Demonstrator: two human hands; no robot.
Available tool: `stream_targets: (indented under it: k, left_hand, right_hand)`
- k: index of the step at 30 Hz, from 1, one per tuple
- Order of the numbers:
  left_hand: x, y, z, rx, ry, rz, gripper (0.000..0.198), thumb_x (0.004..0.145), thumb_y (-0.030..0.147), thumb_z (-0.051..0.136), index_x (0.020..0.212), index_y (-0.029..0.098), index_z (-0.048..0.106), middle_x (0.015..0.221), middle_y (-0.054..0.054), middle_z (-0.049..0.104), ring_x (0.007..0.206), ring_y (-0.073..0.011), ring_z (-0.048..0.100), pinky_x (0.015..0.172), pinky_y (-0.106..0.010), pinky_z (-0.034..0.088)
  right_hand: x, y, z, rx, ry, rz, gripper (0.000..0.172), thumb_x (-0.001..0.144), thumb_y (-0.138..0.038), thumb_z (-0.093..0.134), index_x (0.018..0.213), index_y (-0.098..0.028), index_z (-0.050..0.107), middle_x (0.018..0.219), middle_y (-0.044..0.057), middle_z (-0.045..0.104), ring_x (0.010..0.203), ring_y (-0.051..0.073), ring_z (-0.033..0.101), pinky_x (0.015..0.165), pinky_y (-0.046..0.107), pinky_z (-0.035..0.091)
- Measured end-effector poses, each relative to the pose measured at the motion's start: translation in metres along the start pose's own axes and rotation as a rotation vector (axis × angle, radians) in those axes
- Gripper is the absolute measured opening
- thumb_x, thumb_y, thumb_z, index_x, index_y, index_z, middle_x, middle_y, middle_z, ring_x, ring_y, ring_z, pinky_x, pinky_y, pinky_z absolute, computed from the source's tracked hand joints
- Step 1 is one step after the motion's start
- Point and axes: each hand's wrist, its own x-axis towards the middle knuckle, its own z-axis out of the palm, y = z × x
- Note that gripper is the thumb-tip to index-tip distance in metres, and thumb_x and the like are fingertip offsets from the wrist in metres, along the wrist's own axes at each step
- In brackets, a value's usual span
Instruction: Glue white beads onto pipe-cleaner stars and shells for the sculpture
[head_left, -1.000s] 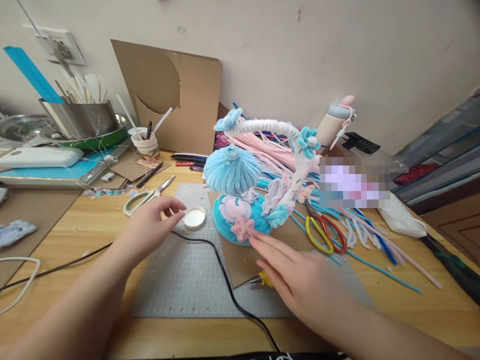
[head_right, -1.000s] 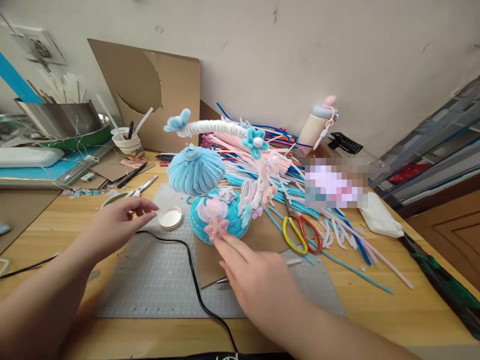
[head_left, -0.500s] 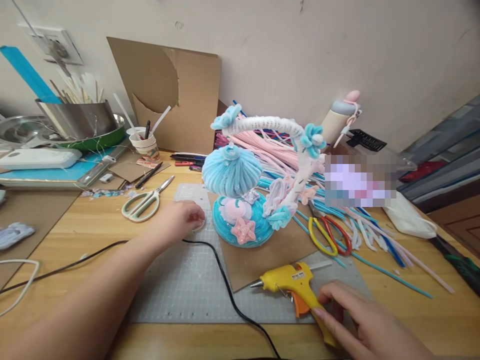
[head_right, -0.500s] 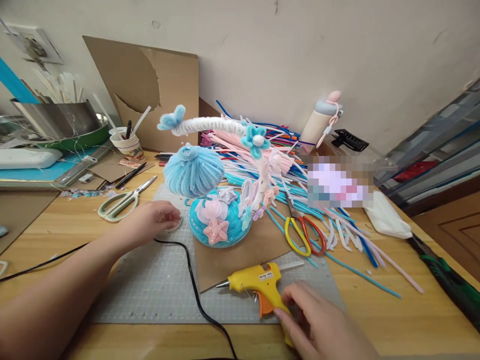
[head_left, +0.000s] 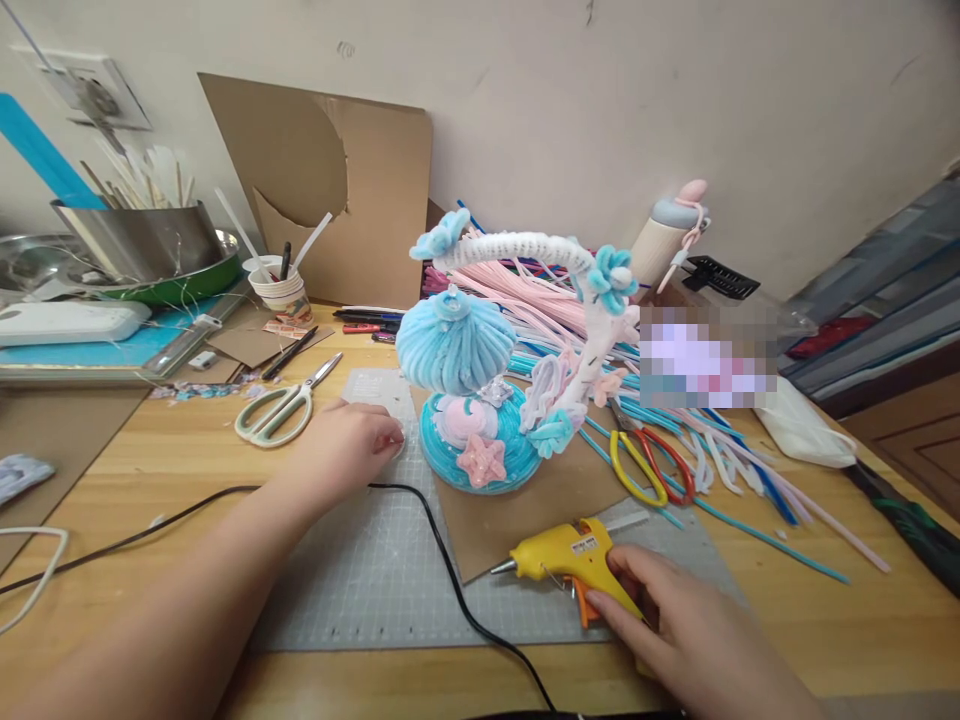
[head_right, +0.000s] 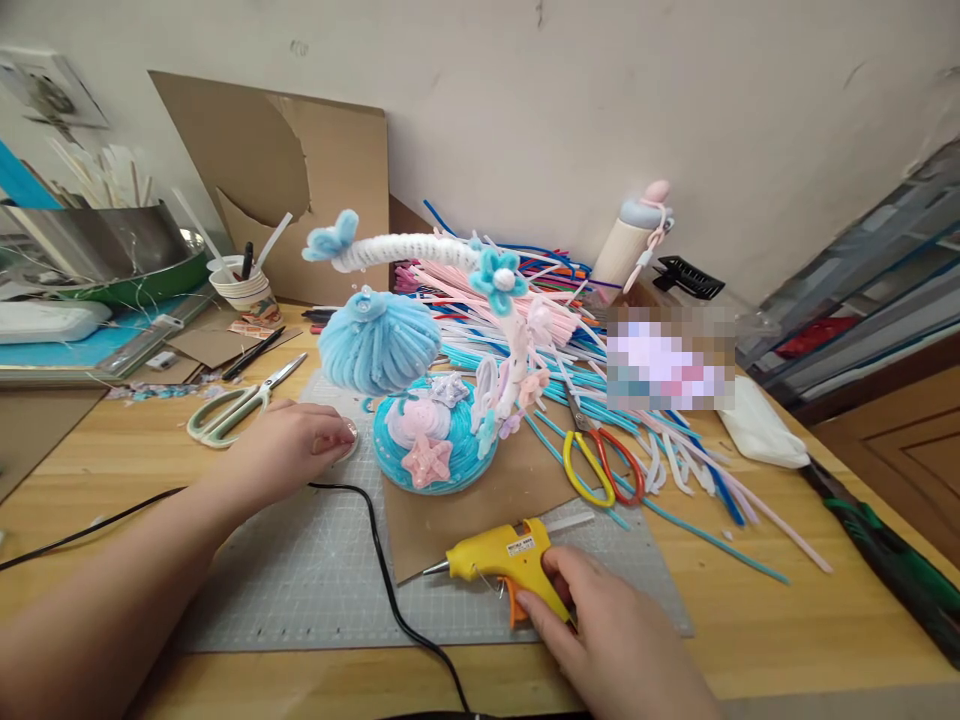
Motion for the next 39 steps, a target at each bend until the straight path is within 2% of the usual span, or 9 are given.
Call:
stream_targets:
  k: [6,13,15,18,24,26,32,36,39]
  left_hand:
    - [-0.002,0.000,0.003,0.028,0.022,-0.006,0.025,0.085,0.028,0.048,0.073,0.022,0.069,0.079,-0.004,0.073,0.074,-0.0216,0.063,0.073,-0.035,0.035]
    - [-0.003,-0.007,0.005,-0.024,0.023,0.010,0.019,0.082,0.026,0.054,0.075,0.024,0.071,0.081,-0.001,0.074,0.076,-0.0209,0.065,0.073,-0.033,0.037]
    - [-0.002,-0.006,0.006,-0.038,0.033,0.004,0.019,0.082,0.027,0.054,0.073,0.024,0.071,0.079,-0.001,0.074,0.074,-0.0211,0.064,0.072,-0.033,0.037]
    - [-0.002,-0.007,0.006,-0.075,0.052,-0.015,0.020,0.082,0.028,0.054,0.072,0.023,0.070,0.077,-0.002,0.073,0.075,-0.0219,0.064,0.075,-0.035,0.036]
    - [-0.015,0.003,-0.012,-0.259,0.103,-0.094,0.017,0.084,0.031,0.056,0.079,0.021,0.070,0.087,-0.004,0.074,0.083,-0.0217,0.064,0.078,-0.034,0.042]
    - [-0.028,0.018,-0.019,-0.402,0.098,-0.119,0.018,0.084,0.036,0.058,0.080,0.022,0.069,0.086,-0.002,0.072,0.081,-0.0186,0.063,0.074,-0.030,0.044]
    - [-0.065,0.083,-0.003,-1.511,0.058,-0.387,0.017,0.070,0.038,0.077,0.072,0.023,0.070,0.071,0.002,0.062,0.068,-0.0122,0.052,0.065,-0.023,0.039]
    - [-0.070,0.106,0.016,-1.861,0.052,-0.431,0.019,0.066,0.037,0.080,0.068,0.022,0.070,0.071,0.003,0.055,0.067,-0.0103,0.045,0.062,-0.021,0.035]
    - [-0.067,0.109,0.023,-1.984,0.037,-0.445,0.017,0.066,0.034,0.081,0.070,0.022,0.069,0.070,0.003,0.051,0.064,-0.0098,0.040,0.059,-0.021,0.033]
  right_hand:
    - [-0.004,-0.001,0.001,0.207,0.077,-0.067,0.020,0.088,-0.040,0.050,0.082,-0.023,0.057,0.070,0.001,0.061,0.064,0.020,0.059,0.060,0.030,0.045]
    - [-0.008,-0.013,-0.005,0.981,0.058,0.125,0.036,0.071,-0.050,0.071,0.090,-0.021,0.063,0.080,0.003,0.066,0.053,0.014,0.054,0.046,0.026,0.046]
    - [-0.011,-0.012,-0.009,1.023,0.103,0.155,0.037,0.066,-0.053,0.075,0.077,-0.020,0.065,0.069,0.001,0.064,0.053,0.014,0.052,0.048,0.025,0.044]
    - [-0.016,-0.006,-0.013,1.009,0.041,0.163,0.046,0.062,-0.063,0.074,0.059,-0.018,0.062,0.054,0.000,0.057,0.052,0.014,0.050,0.052,0.026,0.042]
    - [-0.018,0.000,-0.009,1.081,-0.049,0.039,0.045,0.068,-0.061,0.072,0.063,-0.016,0.066,0.056,0.002,0.058,0.053,0.014,0.051,0.052,0.027,0.041]
    - [-0.019,-0.005,-0.009,1.124,-0.076,0.032,0.041,0.067,-0.057,0.074,0.070,-0.016,0.070,0.060,0.003,0.063,0.057,0.015,0.055,0.056,0.028,0.044]
    - [-0.020,-0.032,-0.014,1.321,-0.163,0.085,0.034,0.057,-0.051,0.085,0.073,-0.022,0.077,0.074,0.005,0.073,0.062,0.015,0.062,0.060,0.026,0.050]
    - [-0.019,-0.047,-0.009,1.374,-0.179,0.103,0.038,0.052,-0.057,0.084,0.071,-0.024,0.077,0.074,0.004,0.074,0.060,0.012,0.060,0.058,0.023,0.051]
    - [-0.017,-0.052,0.000,1.231,-0.047,0.045,0.033,0.059,-0.056,0.081,0.072,-0.027,0.074,0.069,0.001,0.070,0.061,0.016,0.059,0.068,0.030,0.055]
